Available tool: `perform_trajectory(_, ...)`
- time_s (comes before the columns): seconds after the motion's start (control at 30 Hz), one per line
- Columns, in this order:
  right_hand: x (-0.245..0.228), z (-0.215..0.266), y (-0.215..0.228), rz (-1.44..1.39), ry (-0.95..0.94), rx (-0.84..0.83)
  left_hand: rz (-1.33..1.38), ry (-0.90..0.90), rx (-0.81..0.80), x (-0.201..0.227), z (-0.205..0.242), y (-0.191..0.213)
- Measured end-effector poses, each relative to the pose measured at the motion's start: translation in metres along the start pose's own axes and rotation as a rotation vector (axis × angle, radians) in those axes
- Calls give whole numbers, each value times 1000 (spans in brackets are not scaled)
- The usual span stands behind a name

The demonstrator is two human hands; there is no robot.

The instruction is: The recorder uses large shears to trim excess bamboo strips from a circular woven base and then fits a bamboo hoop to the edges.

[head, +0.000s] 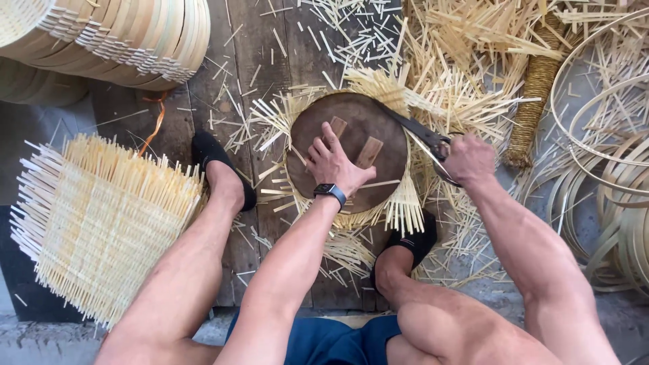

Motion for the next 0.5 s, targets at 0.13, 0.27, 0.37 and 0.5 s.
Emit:
perform_trajectory(0.13,13,5,4,94,49,107,-15,-102,-32,7,2,-7)
perform_trajectory(0.27,-45,-7,35,265,240,422,-45,-95,-45,7,1,-6)
perform_trajectory(0.37,-56,-22,39,251,119,273,-42,-100,-56,1,0,-6)
perform_trajectory(0.5,24,-27,-3,140,97,-75,-77,-264,-88,-2,2,-14)
Point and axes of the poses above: each hand's wrist, its own z-axis away from the middle knuckle, its own y-axis out of the back of the hand, x = y × z, the point moved 8 cm from there along -z, towards the middle knuckle, and after that the axes turned 15 degrees about -z, right-handed, at the moved point
